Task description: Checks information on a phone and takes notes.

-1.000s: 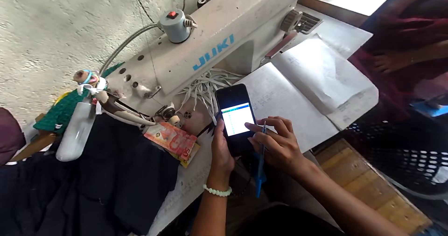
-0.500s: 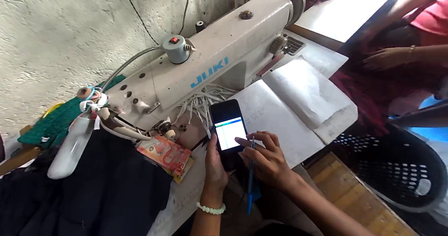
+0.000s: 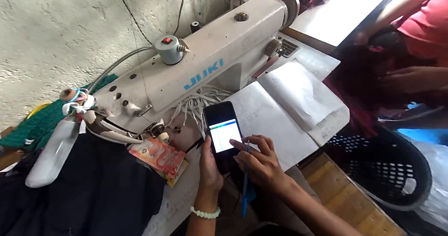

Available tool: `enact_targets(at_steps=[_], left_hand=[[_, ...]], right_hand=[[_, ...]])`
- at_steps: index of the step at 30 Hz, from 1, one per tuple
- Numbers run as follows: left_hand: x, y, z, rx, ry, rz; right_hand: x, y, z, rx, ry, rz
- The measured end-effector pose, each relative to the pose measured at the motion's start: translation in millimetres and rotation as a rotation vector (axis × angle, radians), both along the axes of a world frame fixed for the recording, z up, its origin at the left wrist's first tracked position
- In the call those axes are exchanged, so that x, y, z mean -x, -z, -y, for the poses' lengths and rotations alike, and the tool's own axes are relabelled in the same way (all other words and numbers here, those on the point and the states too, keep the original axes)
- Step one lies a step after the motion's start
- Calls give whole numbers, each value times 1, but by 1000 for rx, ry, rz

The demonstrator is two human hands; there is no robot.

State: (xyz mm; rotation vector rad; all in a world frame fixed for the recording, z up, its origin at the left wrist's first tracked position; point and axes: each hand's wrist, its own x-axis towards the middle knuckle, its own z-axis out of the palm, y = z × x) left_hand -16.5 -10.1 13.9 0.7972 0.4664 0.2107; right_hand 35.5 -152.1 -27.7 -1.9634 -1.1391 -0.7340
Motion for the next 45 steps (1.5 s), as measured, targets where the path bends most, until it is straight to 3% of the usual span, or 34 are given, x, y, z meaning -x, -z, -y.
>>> enact_targets(at_steps=[27,32,37,40,45], left_hand=[[-3,2,0,-10,5,-34],[-2,7,-2,31,56,7],[-3,3,-1,63,38,-35],[-4,4,-1,79,36,-28],[-3,4,-1,94,43,-9]], right_hand=[[0,1,0,-44,-33,-80],[-16,-8,22,-230,-81,-281],[-62,-16,52,-370,56,-675],[-85,-19,54,-364,30,-859],[-103,-14,43,-333,-48,-844]])
